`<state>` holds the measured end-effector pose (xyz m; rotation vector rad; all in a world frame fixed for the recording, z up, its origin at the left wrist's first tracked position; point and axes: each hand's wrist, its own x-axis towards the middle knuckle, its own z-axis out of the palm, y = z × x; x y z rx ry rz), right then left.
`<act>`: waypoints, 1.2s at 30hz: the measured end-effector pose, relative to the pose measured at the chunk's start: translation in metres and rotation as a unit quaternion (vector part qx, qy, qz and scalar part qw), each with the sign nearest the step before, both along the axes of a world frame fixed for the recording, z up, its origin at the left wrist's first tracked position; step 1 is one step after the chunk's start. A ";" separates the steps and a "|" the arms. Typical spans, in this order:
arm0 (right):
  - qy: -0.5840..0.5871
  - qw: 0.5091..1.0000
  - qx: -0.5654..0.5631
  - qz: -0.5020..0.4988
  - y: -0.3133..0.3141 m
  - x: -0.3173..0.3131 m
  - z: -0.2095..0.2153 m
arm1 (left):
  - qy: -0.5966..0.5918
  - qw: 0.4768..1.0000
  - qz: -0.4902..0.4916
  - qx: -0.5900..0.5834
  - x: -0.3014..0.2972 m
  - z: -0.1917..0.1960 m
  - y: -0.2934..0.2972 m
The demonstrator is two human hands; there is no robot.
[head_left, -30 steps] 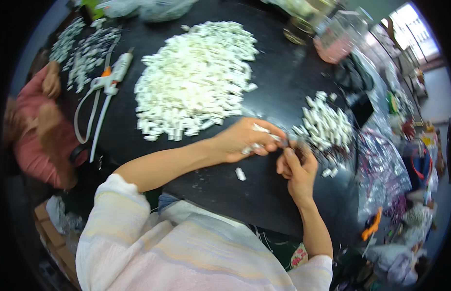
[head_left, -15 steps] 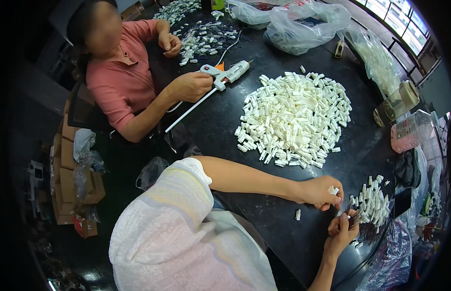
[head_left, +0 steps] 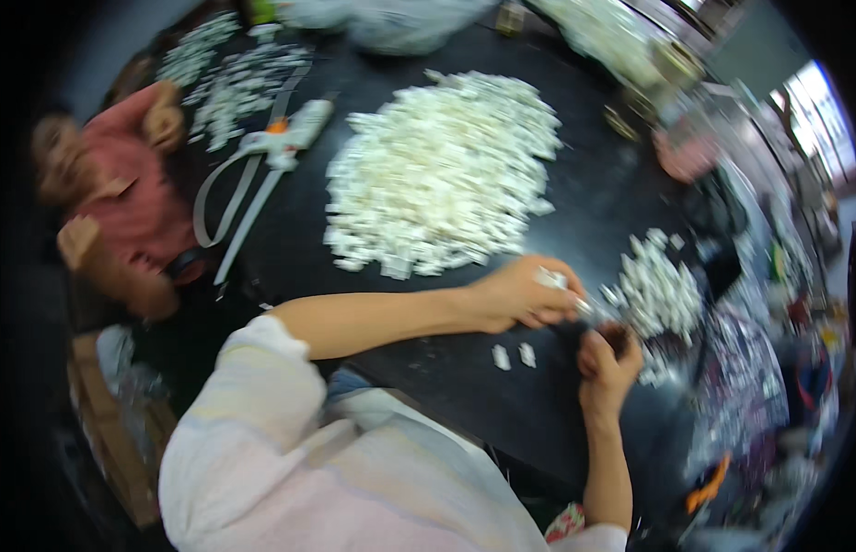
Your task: The person assembles wiring components by taking plastic connector housings and inserting wire terminals into them one by one by hand.
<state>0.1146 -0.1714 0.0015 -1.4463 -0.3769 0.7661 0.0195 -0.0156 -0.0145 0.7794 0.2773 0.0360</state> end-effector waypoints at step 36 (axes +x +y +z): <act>-0.016 0.998 -0.011 0.060 -0.011 0.013 -0.010 | 0.022 0.926 -0.003 0.378 0.000 0.018 -0.013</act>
